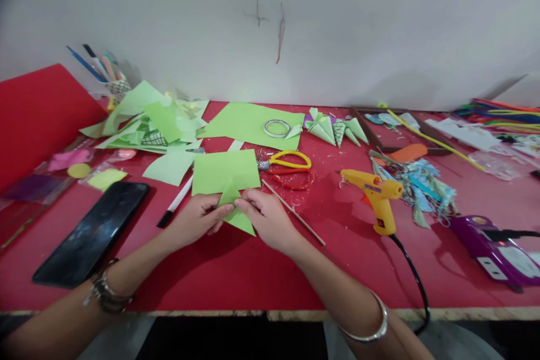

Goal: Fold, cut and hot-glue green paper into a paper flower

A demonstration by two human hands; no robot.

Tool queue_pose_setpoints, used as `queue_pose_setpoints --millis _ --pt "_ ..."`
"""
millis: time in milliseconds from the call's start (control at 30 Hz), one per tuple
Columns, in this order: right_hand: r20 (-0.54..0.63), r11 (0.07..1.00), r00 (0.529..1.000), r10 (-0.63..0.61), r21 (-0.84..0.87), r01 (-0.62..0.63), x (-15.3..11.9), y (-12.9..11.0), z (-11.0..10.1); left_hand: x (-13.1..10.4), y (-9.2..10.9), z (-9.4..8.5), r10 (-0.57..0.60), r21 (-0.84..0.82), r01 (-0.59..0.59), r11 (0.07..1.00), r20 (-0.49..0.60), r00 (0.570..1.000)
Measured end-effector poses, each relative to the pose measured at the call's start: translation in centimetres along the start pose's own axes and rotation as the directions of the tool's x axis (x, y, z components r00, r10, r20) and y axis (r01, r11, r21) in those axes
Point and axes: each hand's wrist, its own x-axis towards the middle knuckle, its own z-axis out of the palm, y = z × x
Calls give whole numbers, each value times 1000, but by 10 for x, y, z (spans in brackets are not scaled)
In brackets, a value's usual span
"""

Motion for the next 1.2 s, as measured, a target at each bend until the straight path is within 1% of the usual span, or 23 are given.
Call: queue_pose_setpoints --millis 67,133,267,367,467,533,600,633,700,767,867,933,1033,1133,1200 --pt "-7 1000 1000 -21 -8 21 1 1 1 -1 1 0 -39 -57 43 997 58 998" --pt "8 1000 1000 -8 27 8 1 1 1 -1 1 0 -74 -111 84 990 91 993" --pt "43 997 999 19 79 -22 1 -1 0 -1 -1 -2 -140 -209 160 965 107 984" --pt "68 996 998 15 84 -21 -1 -3 -1 -1 -2 -4 -186 -243 211 947 121 975" --pt "57 995 998 10 95 -15 -1 -3 -1 0 -2 -5 -212 -252 244 936 149 966" --pt "48 986 997 64 151 -70 -1 -2 -1 0 0 -5 -211 -283 249 926 158 965" --pt "7 969 994 108 222 -107 0 -1 -2 0 2 -5 -201 -327 245 913 164 966" --pt "-23 965 994 103 246 -94 -1 -2 -3 0 2 -5 -197 -346 245 906 168 966" --pt "-53 965 998 21 262 -7 -2 -3 -6 1 3 -5 -200 -364 251 897 172 965" --pt "11 956 996 -88 282 82 -5 -5 -9 1 3 -6 -204 -354 243 903 144 968" --pt "108 931 975 -193 333 147 -9 -6 -11 1 3 -8 -198 -292 210 933 72 978" --pt "114 927 968 -222 332 174 -11 -5 -10 0 3 -9 -196 -257 197 946 32 980" --pt "125 942 964 -235 275 194 -11 -4 -10 0 3 -9 -199 -261 192 946 0 980" --pt "122 949 960 -250 227 218 -11 -4 -11 1 2 -9 -208 -293 200 935 6 978" --pt "118 944 956 -268 233 236 -11 -5 -13 2 1 -9 -217 -329 210 920 16 976"
